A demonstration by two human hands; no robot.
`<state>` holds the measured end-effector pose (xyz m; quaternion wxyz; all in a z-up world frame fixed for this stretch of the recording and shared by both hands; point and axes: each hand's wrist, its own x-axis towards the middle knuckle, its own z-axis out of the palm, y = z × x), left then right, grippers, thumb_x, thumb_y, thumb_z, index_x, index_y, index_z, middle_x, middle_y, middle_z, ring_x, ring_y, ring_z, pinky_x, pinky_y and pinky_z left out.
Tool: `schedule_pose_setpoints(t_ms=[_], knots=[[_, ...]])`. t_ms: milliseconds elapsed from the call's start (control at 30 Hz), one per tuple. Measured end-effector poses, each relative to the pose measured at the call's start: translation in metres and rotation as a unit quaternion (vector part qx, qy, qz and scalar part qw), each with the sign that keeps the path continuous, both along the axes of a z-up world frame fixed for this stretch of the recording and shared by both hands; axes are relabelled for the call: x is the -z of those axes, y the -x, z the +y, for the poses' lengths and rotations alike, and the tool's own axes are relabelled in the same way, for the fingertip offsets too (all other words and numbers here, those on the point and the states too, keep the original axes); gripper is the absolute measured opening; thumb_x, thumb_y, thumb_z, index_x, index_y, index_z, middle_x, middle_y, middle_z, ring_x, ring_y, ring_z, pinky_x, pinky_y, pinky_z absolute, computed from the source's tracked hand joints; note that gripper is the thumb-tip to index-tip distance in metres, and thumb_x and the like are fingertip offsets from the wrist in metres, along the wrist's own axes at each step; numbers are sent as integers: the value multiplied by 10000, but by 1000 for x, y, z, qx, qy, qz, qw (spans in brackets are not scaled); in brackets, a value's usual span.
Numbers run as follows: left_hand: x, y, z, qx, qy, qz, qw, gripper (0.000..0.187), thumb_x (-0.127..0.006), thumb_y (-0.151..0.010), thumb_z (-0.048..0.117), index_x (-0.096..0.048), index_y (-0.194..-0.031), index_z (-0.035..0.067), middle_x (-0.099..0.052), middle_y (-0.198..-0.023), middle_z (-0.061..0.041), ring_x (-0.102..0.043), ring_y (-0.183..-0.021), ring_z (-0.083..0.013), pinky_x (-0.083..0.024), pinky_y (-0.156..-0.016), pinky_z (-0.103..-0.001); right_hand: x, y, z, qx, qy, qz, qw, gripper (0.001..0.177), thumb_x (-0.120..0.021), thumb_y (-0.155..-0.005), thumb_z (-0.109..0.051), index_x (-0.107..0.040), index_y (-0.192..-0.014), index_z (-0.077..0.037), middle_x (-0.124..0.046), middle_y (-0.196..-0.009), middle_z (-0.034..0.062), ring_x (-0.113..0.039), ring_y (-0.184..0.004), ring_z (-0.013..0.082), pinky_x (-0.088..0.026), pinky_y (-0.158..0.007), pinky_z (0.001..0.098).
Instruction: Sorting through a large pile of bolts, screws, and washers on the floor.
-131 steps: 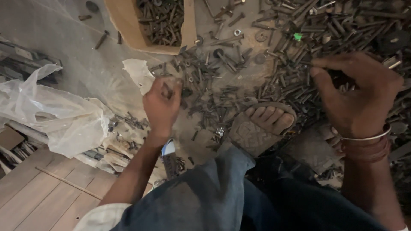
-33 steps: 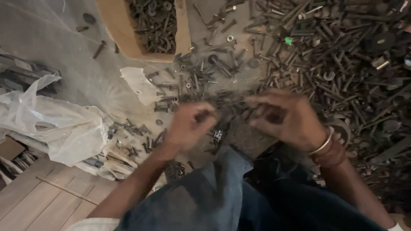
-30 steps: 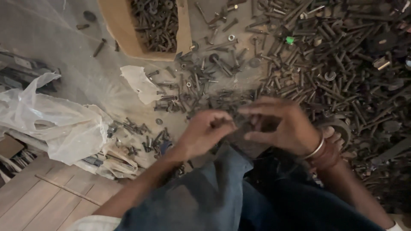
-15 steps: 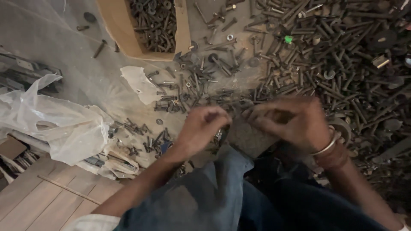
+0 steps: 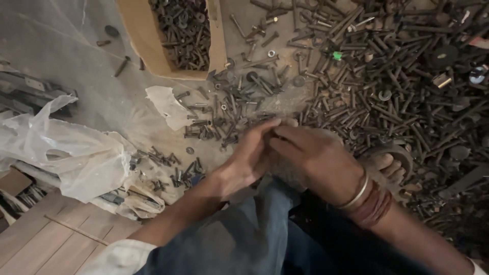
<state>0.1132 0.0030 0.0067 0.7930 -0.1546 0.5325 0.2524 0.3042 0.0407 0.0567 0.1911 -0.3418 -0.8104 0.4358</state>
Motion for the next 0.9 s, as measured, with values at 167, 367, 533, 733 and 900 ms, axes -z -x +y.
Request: schedule_pose_setpoints(t_ms=[167,367,533,733,900], knots=[[-13,9,13,-54,-67,25,996,269,-554,-1077,244,-707,-1099,25,-729,-1031,-101,-686,-995,-230,-576,-925,-369,-4,-17,5,58,-6,42,997,410,-743,-784,-44,-720,-1192,-12,-722,-1239,175,-723,-1091,361,-601,-906,416],[-67,58,68,-38,-350,195,915,305,-599,-1132,286,-692,-1217,8,-712,-1162,-141,-658,-1114,-248,-556,-1038,-415,-26,-43,28,214,-17,-10,977,195,-812,-904,16,-773,-1090,-28,-780,-1116,152,-771,-966,285,-609,-799,348],[-85,105,90,-90,-400,292,864,512,-629,-1124,386,-476,-1491,63,-521,-1549,-143,-511,-1495,-245,-389,-1298,-413,-10,-80,32,237,-59,-59,968,140,-807,-979,15,-781,-1116,2,-765,-1106,205,-767,-975,319,-615,-814,381],[-81,88,83,-97,-370,323,865,803,-617,-1076,358,-208,-1681,23,-269,-1708,-137,-176,-1704,-306,-171,-1398,-453,27,-128,2,255,-87,-97,958,98,-787,-1073,-46,-759,-1147,12,-749,-1096,214,-759,-1009,330,-634,-884,414],[-73,44,73,46,-439,420,793,629,-671,-1118,290,-382,-1601,10,-457,-1634,-164,-465,-1537,-237,-388,-1301,-383,29,-163,-18,270,-75,-125,952,122,-780,-1115,-26,-708,-1183,45,-734,-1158,221,-746,-1101,334,-622,-897,407]])
